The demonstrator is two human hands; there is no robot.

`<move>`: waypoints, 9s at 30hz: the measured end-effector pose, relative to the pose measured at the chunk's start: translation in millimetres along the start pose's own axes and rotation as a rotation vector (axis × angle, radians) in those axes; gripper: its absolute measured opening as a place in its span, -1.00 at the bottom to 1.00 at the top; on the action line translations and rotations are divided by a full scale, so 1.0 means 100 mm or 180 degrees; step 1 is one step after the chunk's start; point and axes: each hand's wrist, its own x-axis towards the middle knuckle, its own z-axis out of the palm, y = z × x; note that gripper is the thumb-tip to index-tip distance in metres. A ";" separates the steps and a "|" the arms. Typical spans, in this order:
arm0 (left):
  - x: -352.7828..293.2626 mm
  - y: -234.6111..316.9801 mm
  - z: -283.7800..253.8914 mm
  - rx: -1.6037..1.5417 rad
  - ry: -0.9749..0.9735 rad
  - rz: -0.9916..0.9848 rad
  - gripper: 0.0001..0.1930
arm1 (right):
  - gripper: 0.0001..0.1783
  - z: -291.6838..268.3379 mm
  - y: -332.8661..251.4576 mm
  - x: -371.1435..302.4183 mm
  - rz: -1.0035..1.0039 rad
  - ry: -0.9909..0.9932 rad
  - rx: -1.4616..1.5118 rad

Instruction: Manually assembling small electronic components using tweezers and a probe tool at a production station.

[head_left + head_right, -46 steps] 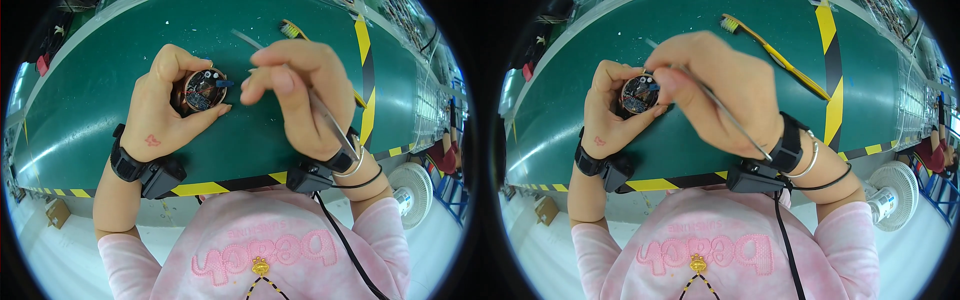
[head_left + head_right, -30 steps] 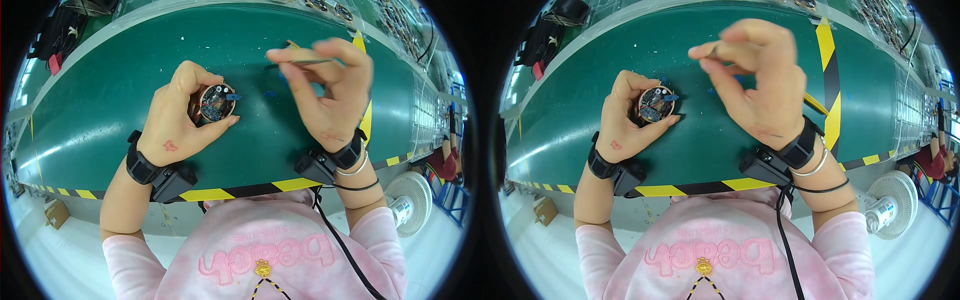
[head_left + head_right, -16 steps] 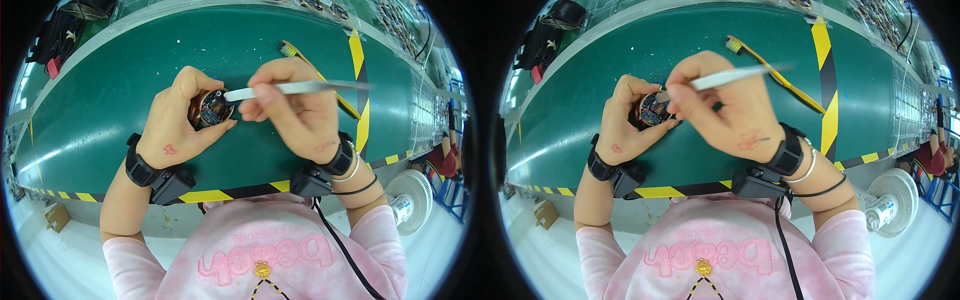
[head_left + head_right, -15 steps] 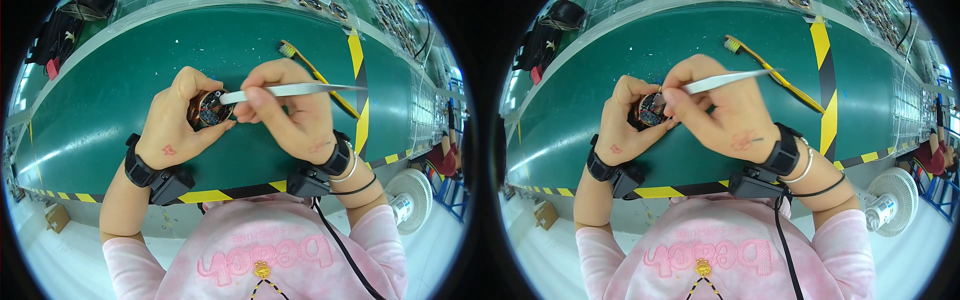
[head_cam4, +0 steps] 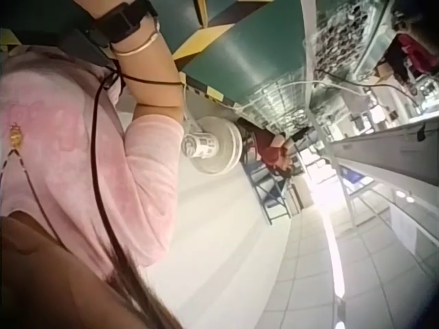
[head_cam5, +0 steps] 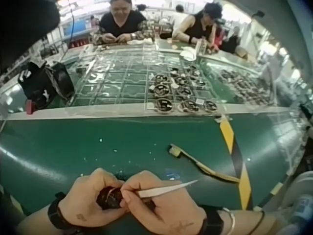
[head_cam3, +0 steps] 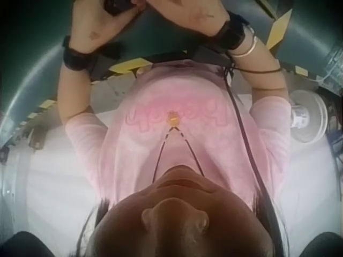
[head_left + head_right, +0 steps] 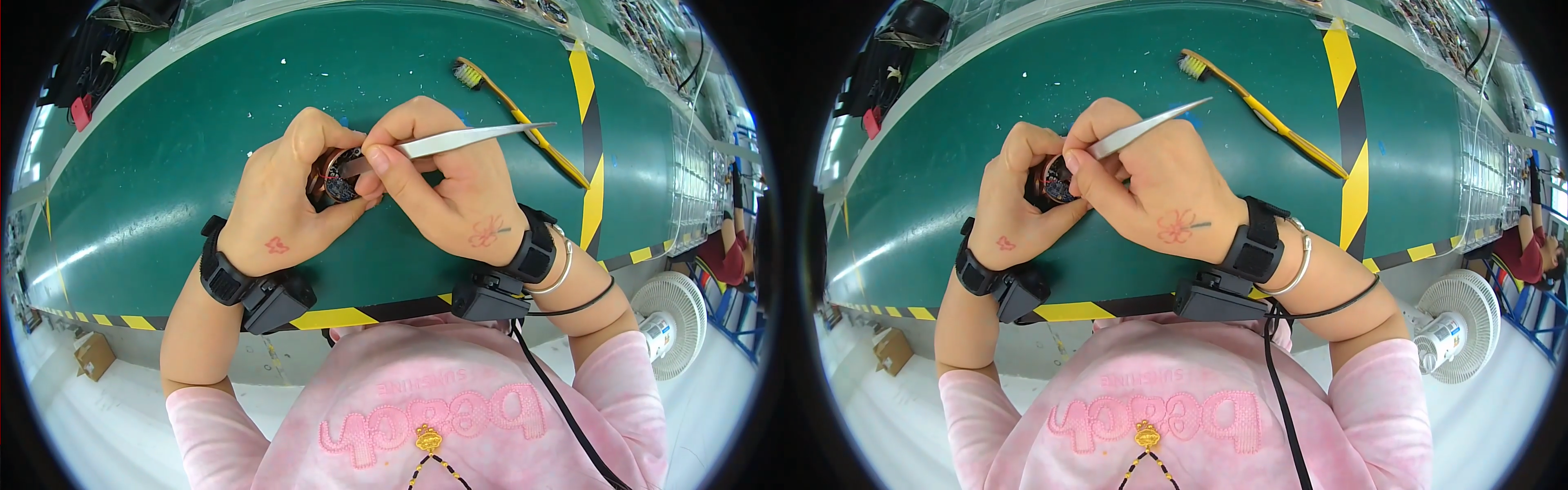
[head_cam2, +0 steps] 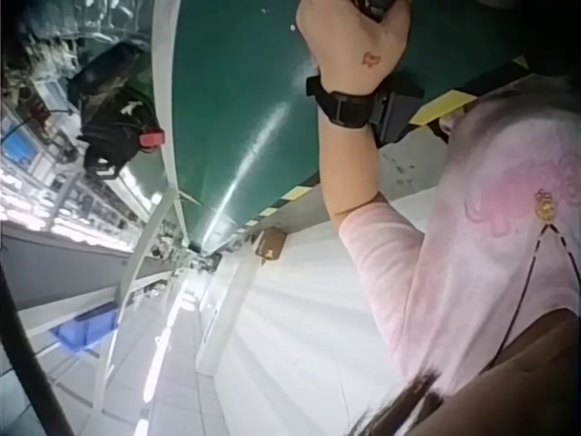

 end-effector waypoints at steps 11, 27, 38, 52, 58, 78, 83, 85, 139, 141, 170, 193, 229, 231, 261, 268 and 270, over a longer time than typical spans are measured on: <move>0.00 0.00 0.01 -0.0030 0.0077 0.0013 -0.54 | -0.97 0.00 0.00 0.01 -0.0413 0.0096 -0.0436; -0.02 -0.02 0.03 -0.0114 0.0029 -0.0038 -0.54 | -0.99 0.03 0.00 0.01 -0.0311 0.0177 -0.0811; -0.02 -0.01 0.02 -0.0206 0.0030 -0.0195 -0.51 | -0.98 -0.02 0.03 0.02 -0.0844 0.0388 -0.1113; -0.01 -0.02 -0.02 -0.0403 -0.0052 -0.0308 -0.48 | -0.96 -0.09 0.04 0.05 -0.1062 0.0170 -0.1144; -0.01 -0.03 -0.02 -0.0659 -0.0030 -0.0382 -0.49 | -0.95 -0.09 0.01 0.05 -0.0917 0.0167 -0.0940; -0.03 0.03 -0.07 -0.1085 -0.0288 -0.0854 -0.48 | -0.91 -0.10 0.00 0.06 -0.0540 0.0178 -0.0513; -0.03 0.02 -0.07 -0.0922 -0.0344 -0.0812 -0.49 | -0.94 -0.14 0.05 0.10 -0.1015 0.0103 -0.0875; -0.03 0.01 -0.06 -0.0926 -0.0351 -0.0824 -0.50 | -0.95 -0.15 0.06 0.10 -0.1254 0.0072 -0.1152; -0.01 -0.04 -0.10 -0.1633 -0.0080 -0.1032 -0.54 | -0.79 -0.13 0.07 0.08 -0.1717 0.0257 -0.1400; -0.01 -0.03 -0.11 -0.1664 -0.0106 -0.1121 -0.54 | -0.79 -0.12 0.08 0.09 -0.1813 0.0271 -0.1421; 0.00 0.02 -0.12 -0.1857 -0.0192 -0.1322 -0.57 | -0.77 -0.07 0.07 0.10 -0.1957 0.0190 -0.1604; -0.01 -0.02 -0.09 -0.1736 -0.0060 -0.1159 -0.54 | -0.76 -0.01 0.04 0.04 -0.1751 0.0339 -0.1908; 0.00 -0.03 -0.19 -0.1798 -0.0362 -0.0646 -0.55 | -0.73 -0.57 -0.02 0.14 -0.1020 0.0303 -0.2005; 0.01 -0.03 -0.18 -0.1813 -0.0334 -0.0722 -0.56 | -0.81 -0.60 -0.01 0.14 -0.0913 0.0085 -0.2131; 0.03 -0.08 -0.24 -0.1778 -0.1037 -0.0632 -0.64 | -0.93 -0.25 -0.03 0.21 -0.0985 -0.0583 -0.0613; 0.03 -0.08 -0.24 -0.1798 -0.1145 -0.0789 -0.66 | -0.94 -0.26 0.03 0.23 -0.1320 -0.0606 -0.0502; 0.03 -0.08 -0.25 -0.1767 -0.1170 -0.0758 -0.66 | -0.94 -0.27 0.03 0.23 -0.1402 -0.0625 -0.0560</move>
